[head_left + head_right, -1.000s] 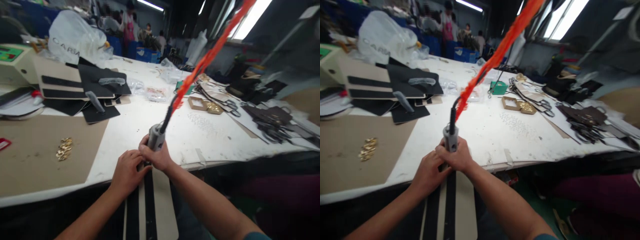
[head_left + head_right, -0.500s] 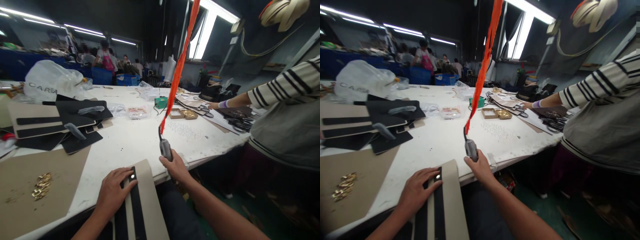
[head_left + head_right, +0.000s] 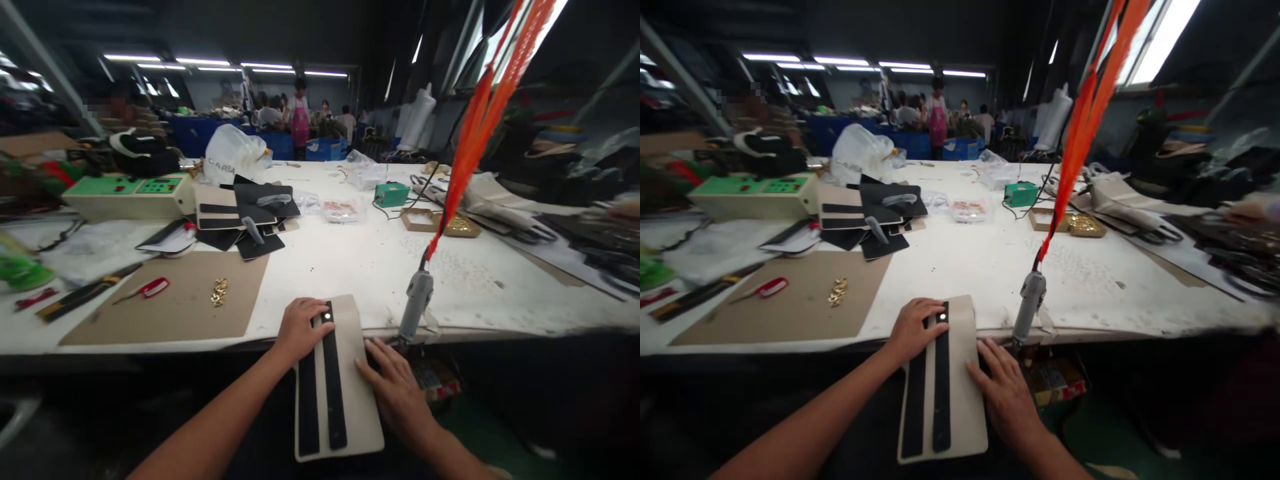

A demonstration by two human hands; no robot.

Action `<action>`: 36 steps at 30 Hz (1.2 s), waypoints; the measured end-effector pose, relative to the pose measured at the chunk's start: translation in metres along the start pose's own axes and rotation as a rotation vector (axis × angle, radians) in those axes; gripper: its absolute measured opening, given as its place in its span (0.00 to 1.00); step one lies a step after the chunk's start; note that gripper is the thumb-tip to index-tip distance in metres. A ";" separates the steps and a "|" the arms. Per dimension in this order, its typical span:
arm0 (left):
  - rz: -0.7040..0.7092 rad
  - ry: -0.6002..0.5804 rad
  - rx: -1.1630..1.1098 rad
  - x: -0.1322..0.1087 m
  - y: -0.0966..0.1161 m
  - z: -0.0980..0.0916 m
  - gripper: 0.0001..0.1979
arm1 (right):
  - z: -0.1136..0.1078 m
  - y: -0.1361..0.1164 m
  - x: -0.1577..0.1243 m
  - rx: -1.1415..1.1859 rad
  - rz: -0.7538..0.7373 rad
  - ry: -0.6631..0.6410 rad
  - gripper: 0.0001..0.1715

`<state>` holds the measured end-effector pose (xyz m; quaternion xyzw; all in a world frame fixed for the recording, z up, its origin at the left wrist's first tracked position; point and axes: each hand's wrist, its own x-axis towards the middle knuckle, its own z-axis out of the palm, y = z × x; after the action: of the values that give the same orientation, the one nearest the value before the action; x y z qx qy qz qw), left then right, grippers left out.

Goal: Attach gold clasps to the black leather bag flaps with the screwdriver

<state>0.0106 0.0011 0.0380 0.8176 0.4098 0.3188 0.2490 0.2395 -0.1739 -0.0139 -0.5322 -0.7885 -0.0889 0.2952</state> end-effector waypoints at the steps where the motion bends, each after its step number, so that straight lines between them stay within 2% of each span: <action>1: -0.016 0.006 -0.014 -0.001 0.002 0.000 0.15 | 0.006 -0.003 0.001 0.016 -0.037 -0.015 0.34; 4: -0.082 0.046 -0.089 -0.008 0.007 -0.004 0.15 | 0.009 -0.007 0.021 0.136 -0.126 0.060 0.23; 6: -0.139 0.085 -0.143 -0.016 0.014 -0.013 0.14 | -0.003 -0.010 0.045 0.282 -0.158 0.146 0.15; 8: -0.215 0.072 -0.285 -0.028 0.024 -0.026 0.16 | -0.023 -0.017 0.070 0.483 -0.126 0.183 0.10; 9: -0.264 0.035 -0.439 -0.036 0.030 -0.033 0.20 | -0.035 -0.022 0.082 0.584 -0.104 0.168 0.09; 11: -0.354 -0.042 -0.888 -0.054 0.044 -0.050 0.29 | -0.058 -0.032 0.103 0.722 -0.078 0.085 0.07; 13: -0.394 -0.058 -1.330 -0.073 0.057 -0.064 0.36 | -0.076 -0.041 0.121 0.742 -0.055 -0.011 0.04; 15: -0.384 0.030 -1.589 -0.091 0.065 -0.075 0.40 | -0.085 -0.049 0.137 0.721 0.025 -0.082 0.08; 17: -0.372 0.135 -1.738 -0.105 0.066 -0.082 0.41 | -0.084 -0.055 0.151 0.746 0.170 -0.209 0.15; 20: -0.374 0.264 -1.850 -0.118 0.057 -0.084 0.44 | -0.065 -0.063 0.169 0.895 0.416 -0.463 0.22; 23: -0.510 0.359 -1.823 -0.122 0.042 -0.078 0.43 | -0.033 -0.067 0.187 1.030 0.556 -0.638 0.26; 25: -0.681 0.435 -1.735 -0.122 0.033 -0.069 0.35 | -0.009 -0.068 0.202 0.994 0.530 -0.615 0.25; 27: -0.827 0.498 -1.642 -0.123 0.025 -0.056 0.30 | 0.019 -0.071 0.222 0.859 0.456 -0.443 0.25; 29: -0.904 0.527 -1.580 -0.126 0.018 -0.039 0.28 | 0.049 -0.079 0.246 0.737 0.342 -0.256 0.24; 30: -0.923 0.534 -1.558 -0.128 0.014 -0.028 0.28 | 0.066 -0.085 0.260 0.706 0.282 -0.214 0.21; 32: -0.959 0.539 -1.514 -0.135 0.006 -0.008 0.32 | 0.098 -0.101 0.288 0.668 0.206 -0.255 0.14; 36: -1.062 0.481 -1.374 -0.148 -0.010 0.021 0.42 | 0.158 -0.135 0.331 0.525 0.272 -0.480 0.13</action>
<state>-0.0475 -0.1190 -0.0294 0.1029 0.4937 0.4990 0.7048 -0.0252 0.1022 0.0674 -0.5440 -0.7533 0.2831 0.2375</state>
